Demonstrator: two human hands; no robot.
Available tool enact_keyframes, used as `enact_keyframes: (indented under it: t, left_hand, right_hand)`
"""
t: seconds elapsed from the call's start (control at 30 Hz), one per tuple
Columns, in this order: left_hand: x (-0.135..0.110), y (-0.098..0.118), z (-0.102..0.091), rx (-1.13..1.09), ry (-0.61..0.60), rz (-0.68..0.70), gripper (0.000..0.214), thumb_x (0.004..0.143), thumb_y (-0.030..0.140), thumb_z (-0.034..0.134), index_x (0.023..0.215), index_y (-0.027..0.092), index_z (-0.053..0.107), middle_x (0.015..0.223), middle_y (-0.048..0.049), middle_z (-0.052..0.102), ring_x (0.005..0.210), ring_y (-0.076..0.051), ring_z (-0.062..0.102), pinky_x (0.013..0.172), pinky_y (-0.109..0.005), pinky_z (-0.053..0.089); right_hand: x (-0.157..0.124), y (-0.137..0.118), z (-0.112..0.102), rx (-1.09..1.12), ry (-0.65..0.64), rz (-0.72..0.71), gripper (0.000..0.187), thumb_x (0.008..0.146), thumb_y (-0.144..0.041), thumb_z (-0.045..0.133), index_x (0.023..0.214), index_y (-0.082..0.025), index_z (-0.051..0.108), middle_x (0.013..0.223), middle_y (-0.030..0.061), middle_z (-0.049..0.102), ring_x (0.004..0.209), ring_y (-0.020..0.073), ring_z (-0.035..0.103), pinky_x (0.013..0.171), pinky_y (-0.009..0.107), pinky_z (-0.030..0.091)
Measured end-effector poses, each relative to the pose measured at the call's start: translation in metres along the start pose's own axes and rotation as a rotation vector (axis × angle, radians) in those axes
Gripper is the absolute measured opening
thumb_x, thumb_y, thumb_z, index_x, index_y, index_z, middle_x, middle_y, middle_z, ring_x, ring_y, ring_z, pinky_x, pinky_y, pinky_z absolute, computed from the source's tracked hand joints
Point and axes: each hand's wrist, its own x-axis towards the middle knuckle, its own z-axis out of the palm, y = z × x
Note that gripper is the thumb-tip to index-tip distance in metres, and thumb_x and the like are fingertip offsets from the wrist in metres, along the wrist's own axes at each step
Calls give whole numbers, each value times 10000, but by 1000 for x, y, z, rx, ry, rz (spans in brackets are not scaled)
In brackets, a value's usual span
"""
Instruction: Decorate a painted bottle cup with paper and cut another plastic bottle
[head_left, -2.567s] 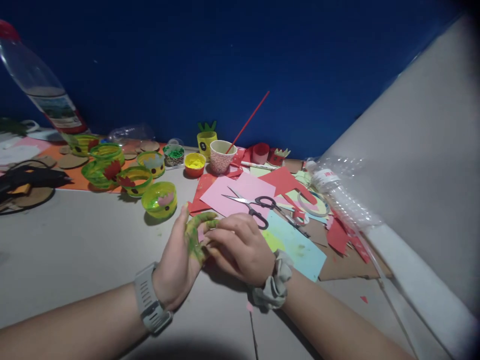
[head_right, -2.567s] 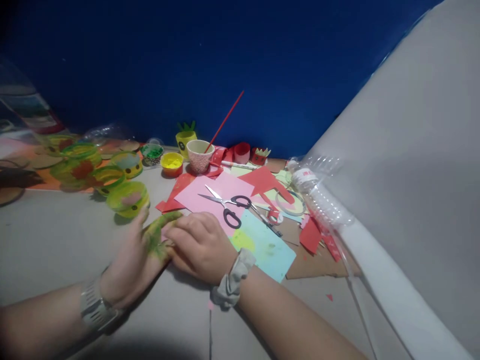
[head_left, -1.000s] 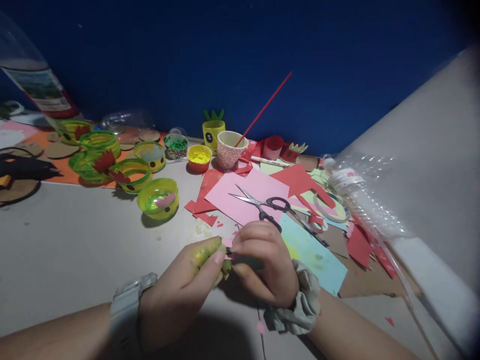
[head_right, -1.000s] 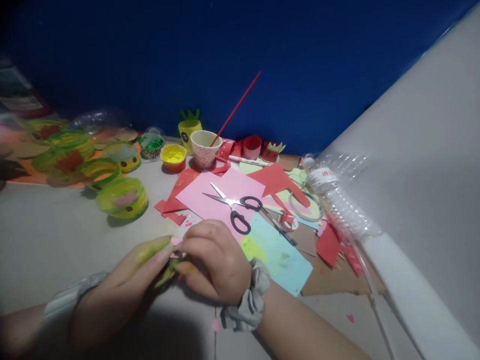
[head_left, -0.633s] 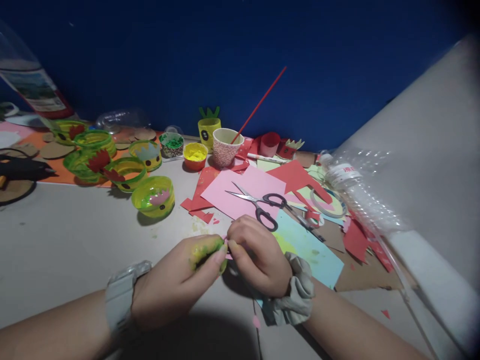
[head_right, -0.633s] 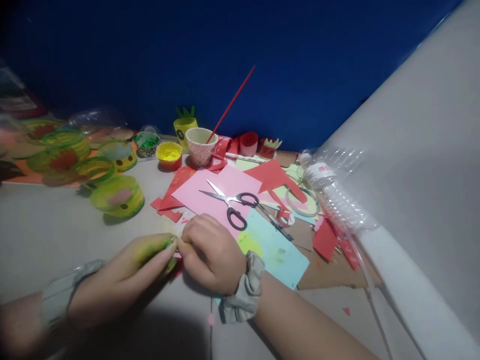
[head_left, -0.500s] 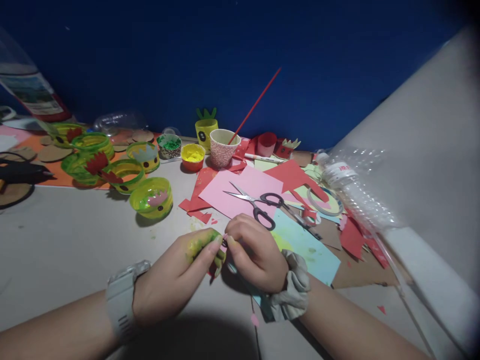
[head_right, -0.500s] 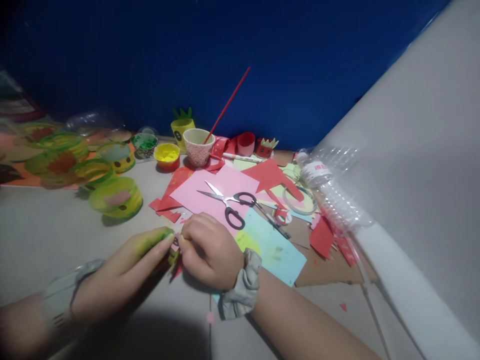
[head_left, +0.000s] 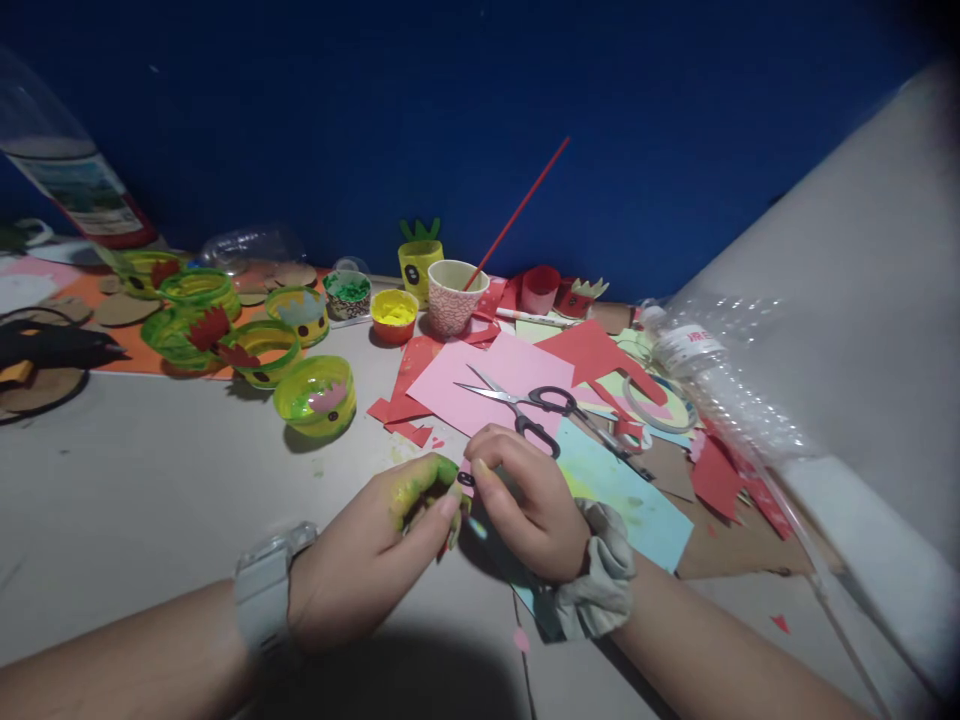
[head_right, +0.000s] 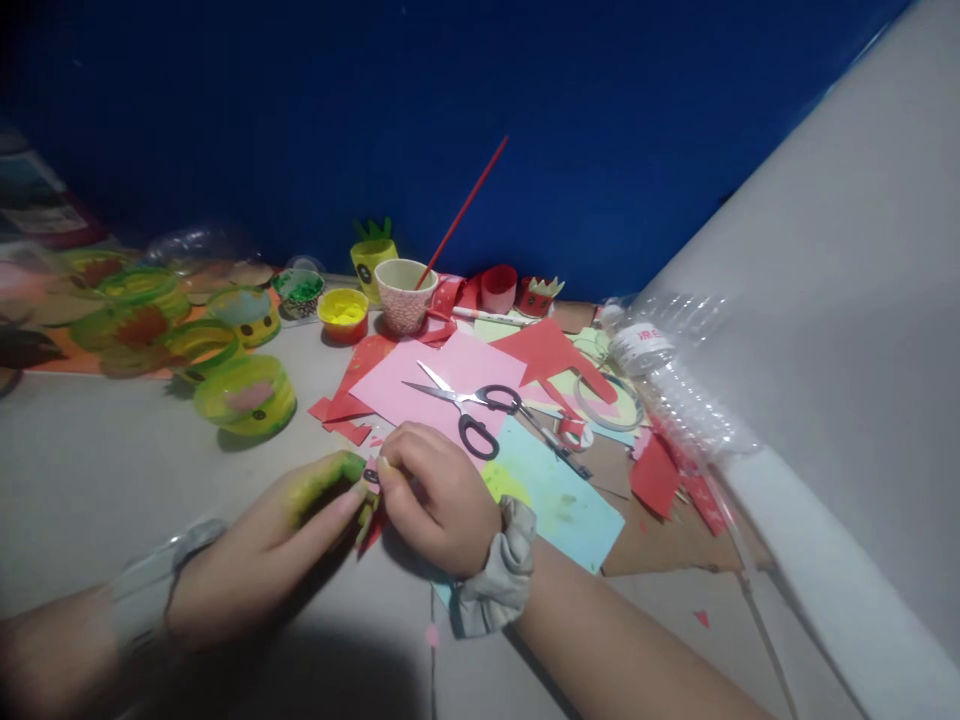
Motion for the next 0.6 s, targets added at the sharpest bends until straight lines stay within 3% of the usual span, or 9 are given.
enact_keyframes:
  t: [0.27,0.37,0.43,0.47,0.53,0.6]
  left_hand:
    - [3,2,-2,-74,63,-15,198,929,282,377,796,189,489,738,11,523,690,-124,462,644,-251,381]
    - [3,2,-1,-97,111,-9,205,937,284,370,788,196,480,708,22,496,652,-116,448,622,-250,367]
    - [3,2,-1,-126,157,-4,217,942,293,365,785,197,480,699,23,485,629,-113,443,616,-253,361]
    - [3,2,-1,-140,177,-3,218,943,296,363,792,197,484,705,20,490,630,-114,448,617,-257,359]
    - [2,3,-1,-156,191,-1,222,944,298,363,792,196,487,706,18,494,637,-116,458,619,-261,356]
    - [2,3,-1,-158,179,-5,224,944,295,364,784,197,487,706,20,492,651,-117,465,628,-263,356]
  right_hand:
    - [-3,-1,3,11,-36,23,137,863,-124,402,759,-192,459,726,27,525,692,151,496,636,290,441]
    - [2,-3,-6,-69,64,182,170,910,-194,373,773,-193,475,732,21,529,680,149,510,631,285,442]
    - [8,-2,-22,-227,106,391,158,927,-257,386,848,-197,509,790,25,563,712,158,539,633,282,447]
    - [10,0,-31,-331,42,460,149,922,-281,407,899,-202,531,847,30,587,750,169,557,653,293,454]
    - [11,4,-51,-608,-98,480,157,881,-302,478,963,-201,567,966,60,601,893,231,557,776,374,444]
    - [8,11,-65,-865,-120,509,205,847,-306,521,992,-176,585,959,96,601,941,289,543,795,433,434]
